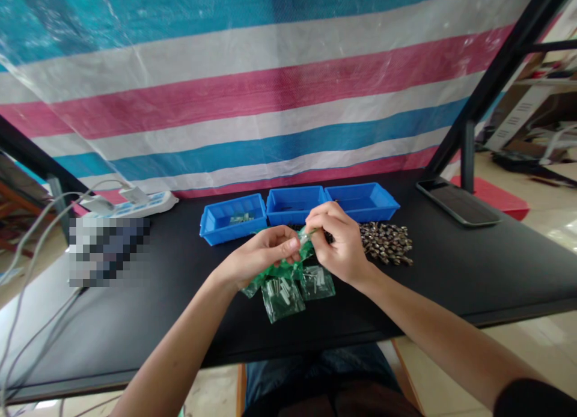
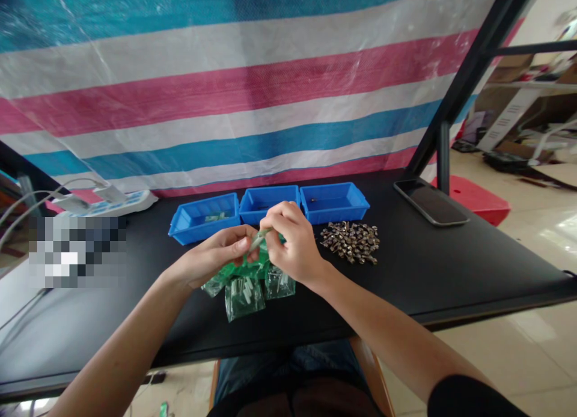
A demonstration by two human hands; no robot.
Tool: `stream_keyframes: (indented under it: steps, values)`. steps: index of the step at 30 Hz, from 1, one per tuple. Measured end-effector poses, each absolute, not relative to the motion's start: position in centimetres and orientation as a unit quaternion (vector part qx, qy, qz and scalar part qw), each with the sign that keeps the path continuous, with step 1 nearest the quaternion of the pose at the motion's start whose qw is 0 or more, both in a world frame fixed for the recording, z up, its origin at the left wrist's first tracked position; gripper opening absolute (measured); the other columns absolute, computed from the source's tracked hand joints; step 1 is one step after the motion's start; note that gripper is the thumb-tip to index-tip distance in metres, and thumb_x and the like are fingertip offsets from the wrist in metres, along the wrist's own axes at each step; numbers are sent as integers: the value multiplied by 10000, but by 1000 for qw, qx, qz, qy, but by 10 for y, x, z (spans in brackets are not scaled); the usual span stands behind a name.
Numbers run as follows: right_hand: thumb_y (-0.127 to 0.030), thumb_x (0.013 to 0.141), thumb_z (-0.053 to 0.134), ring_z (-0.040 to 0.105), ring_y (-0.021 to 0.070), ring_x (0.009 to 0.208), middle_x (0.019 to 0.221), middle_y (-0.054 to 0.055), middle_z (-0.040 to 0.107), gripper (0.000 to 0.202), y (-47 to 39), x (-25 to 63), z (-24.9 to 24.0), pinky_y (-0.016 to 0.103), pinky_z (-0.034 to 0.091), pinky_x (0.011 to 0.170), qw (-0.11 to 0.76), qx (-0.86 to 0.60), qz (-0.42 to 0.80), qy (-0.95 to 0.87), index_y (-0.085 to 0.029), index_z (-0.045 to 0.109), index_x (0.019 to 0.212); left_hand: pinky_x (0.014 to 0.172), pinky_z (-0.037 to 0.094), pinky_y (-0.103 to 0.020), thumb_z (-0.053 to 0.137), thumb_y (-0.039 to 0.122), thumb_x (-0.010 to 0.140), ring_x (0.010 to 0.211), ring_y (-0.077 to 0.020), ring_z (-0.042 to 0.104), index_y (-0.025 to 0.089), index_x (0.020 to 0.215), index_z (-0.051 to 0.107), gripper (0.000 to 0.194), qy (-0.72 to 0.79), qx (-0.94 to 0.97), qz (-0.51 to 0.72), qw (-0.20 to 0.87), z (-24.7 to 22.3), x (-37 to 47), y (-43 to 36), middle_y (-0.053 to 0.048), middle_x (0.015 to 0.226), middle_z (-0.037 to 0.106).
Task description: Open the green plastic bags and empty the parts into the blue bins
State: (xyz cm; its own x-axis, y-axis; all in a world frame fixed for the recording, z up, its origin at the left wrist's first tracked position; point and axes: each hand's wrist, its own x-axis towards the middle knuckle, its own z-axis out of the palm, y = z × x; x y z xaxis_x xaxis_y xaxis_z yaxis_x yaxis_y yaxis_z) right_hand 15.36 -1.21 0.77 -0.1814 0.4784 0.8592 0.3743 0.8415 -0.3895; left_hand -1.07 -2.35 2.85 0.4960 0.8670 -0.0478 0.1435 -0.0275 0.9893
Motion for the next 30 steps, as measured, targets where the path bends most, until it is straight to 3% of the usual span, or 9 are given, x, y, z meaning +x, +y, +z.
stream_keyframes:
  steps: [7, 13, 18, 23, 30]
  values:
    - [-18, 752, 419, 529, 160, 744, 727, 37, 531, 217, -15, 152, 9, 315, 443, 673, 580, -272, 43, -767, -194, 511, 664, 511, 312, -226, 639, 585, 656, 550, -84, 413, 162, 706, 529, 440, 389, 632, 316, 591, 24, -9, -22, 12, 629, 496]
    - [15, 730, 367, 483, 150, 713, 704, 30, 482, 242, -14, 151, 7, 310, 405, 653, 582, -303, 29, -754, -181, 478, 641, 540, 320, -223, 578, 583, 718, 561, -78, 429, 153, 692, 508, 437, 413, 616, 318, 590, 22, 1, -25, 8, 625, 503]
    - [26, 690, 370, 446, 150, 713, 714, 23, 430, 222, -16, 150, 4, 309, 376, 632, 599, -297, 6, -744, -180, 445, 653, 480, 293, -189, 597, 590, 705, 536, -58, 430, 145, 726, 490, 458, 411, 568, 320, 636, 20, 7, -31, 23, 628, 490]
    - [-57, 754, 437, 410, 148, 717, 723, 18, 390, 157, -19, 149, 2, 305, 348, 619, 608, -293, -9, -738, -180, 417, 660, 428, 253, -180, 593, 602, 703, 481, -46, 416, 146, 751, 483, 472, 392, 548, 308, 671, 17, 13, -37, 29, 612, 493]
    - [-103, 791, 445, 399, 142, 710, 717, 11, 370, 152, -19, 149, 2, 312, 335, 629, 611, -282, -13, -739, -178, 411, 662, 494, 309, -186, 599, 577, 718, 515, -49, 436, 135, 748, 487, 457, 375, 541, 318, 682, 16, 14, -38, 25, 613, 503]
